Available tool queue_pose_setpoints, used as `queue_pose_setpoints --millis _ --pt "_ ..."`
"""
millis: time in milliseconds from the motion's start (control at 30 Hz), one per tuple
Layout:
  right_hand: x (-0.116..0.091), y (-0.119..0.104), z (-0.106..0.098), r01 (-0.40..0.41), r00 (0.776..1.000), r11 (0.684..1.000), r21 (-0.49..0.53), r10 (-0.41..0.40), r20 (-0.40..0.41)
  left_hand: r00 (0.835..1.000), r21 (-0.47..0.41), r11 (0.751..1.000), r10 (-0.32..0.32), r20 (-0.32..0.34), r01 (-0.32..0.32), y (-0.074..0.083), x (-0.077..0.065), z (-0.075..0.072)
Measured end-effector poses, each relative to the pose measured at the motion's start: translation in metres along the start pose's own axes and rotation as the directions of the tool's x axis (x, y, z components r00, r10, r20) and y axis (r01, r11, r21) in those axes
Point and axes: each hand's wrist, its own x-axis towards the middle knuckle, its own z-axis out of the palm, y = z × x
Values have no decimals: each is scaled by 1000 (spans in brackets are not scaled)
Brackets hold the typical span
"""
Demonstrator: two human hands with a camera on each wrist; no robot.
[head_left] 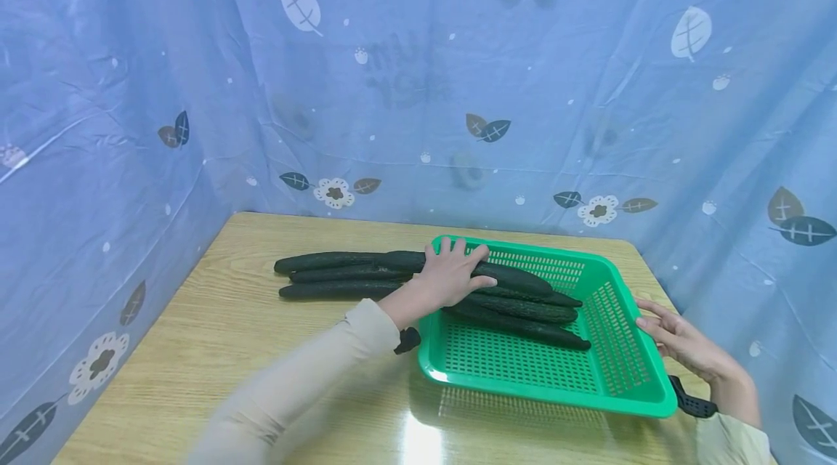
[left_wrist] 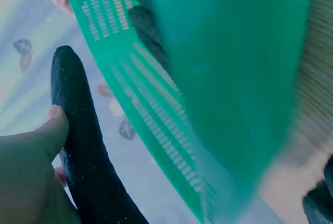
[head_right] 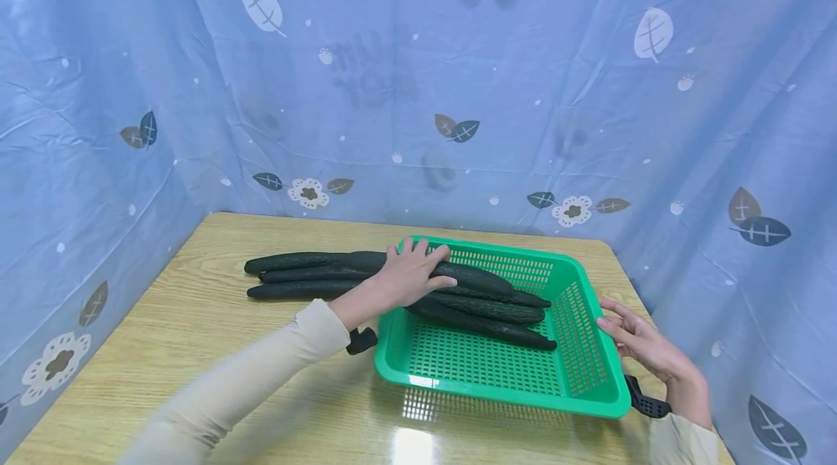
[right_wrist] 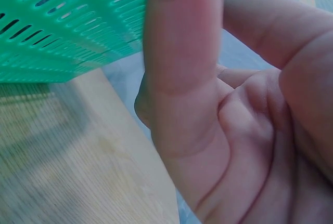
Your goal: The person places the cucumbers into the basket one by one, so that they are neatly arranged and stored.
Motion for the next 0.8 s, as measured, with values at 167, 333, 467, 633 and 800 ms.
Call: queue_pose_setpoints --millis 167,333,467,633,800 --pt "-1 1 -1 11 1000 1000 5 -11 6 999 35 999 1 32 -2 20 6 -2" --pt "-1 2 -2 24 1000 1000 2 -24 10 998 26 1000 -4 66 2 37 12 -1" --pt "0 3 -2 28 999 999 17 -28 26 996 -5 1000 -13 93 14 49 16 3" --pt "1 3 -3 32 998 998 45 -34 46 991 -3 1000 -14 134 14 63 18 12" --pt "2 4 -4 31 998 998 54 -34 51 988 1 1000 -11 155 11 76 21 18"
